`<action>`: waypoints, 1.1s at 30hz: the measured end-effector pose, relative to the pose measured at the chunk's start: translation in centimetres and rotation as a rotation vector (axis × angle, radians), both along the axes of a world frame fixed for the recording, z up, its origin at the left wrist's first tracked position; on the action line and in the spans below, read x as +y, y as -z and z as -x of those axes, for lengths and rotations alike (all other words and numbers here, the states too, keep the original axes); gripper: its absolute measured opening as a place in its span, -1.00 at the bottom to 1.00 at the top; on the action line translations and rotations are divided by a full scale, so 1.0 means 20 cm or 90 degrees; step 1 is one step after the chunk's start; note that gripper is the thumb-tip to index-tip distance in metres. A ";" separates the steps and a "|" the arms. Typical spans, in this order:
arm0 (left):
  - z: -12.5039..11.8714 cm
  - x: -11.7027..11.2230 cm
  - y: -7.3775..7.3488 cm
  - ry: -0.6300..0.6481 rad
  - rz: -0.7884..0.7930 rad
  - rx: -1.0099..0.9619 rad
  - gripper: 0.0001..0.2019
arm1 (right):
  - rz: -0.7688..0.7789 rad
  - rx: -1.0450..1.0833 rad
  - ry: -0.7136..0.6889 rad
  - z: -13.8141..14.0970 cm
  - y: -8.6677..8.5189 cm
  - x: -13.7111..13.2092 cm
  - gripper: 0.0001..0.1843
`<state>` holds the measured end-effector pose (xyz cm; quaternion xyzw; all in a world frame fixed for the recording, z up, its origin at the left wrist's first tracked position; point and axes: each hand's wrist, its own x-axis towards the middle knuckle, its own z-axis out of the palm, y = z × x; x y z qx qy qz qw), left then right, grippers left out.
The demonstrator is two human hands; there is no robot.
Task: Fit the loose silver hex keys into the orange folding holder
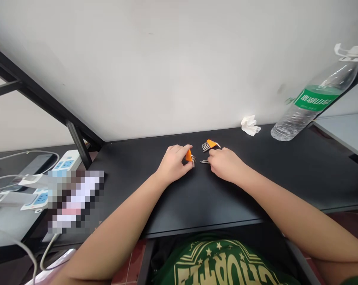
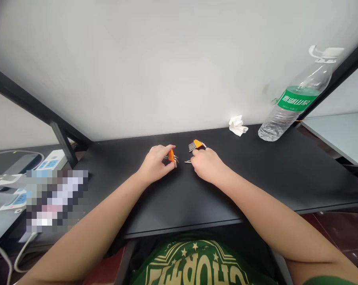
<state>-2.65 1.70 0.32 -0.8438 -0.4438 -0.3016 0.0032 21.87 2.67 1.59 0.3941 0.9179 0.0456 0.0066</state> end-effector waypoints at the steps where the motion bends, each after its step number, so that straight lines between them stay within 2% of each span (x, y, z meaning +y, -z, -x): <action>1: 0.00 0.00 0.00 -0.004 0.002 0.006 -0.54 | -0.002 0.001 -0.001 0.00 0.00 0.00 -0.78; 6: 0.00 0.00 0.00 -0.026 0.013 0.023 -0.52 | 0.007 0.011 0.004 0.01 0.00 -0.01 -0.79; 12: 0.00 -0.01 0.01 0.003 0.041 -0.006 -0.52 | 0.035 0.049 0.035 0.01 -0.04 -0.02 -0.85; 16: 0.00 -0.01 0.01 0.011 0.054 -0.008 -0.52 | 0.086 0.166 0.044 0.00 -0.05 -0.01 -0.89; 19: 0.00 -0.01 0.01 0.012 0.060 -0.014 -0.52 | 0.115 0.300 0.012 -0.01 -0.04 -0.01 -0.86; 24: 0.00 -0.01 0.02 0.022 0.060 -0.031 -0.52 | 0.072 0.415 -0.039 0.00 -0.01 0.00 -0.83; 29: 0.01 -0.01 0.02 0.026 0.064 -0.038 -0.52 | 0.021 0.432 -0.089 -0.01 0.00 0.01 -0.81; 33: 0.00 -0.01 0.02 0.050 0.068 -0.018 -0.54 | 0.015 0.348 -0.099 -0.02 -0.03 -0.01 -0.73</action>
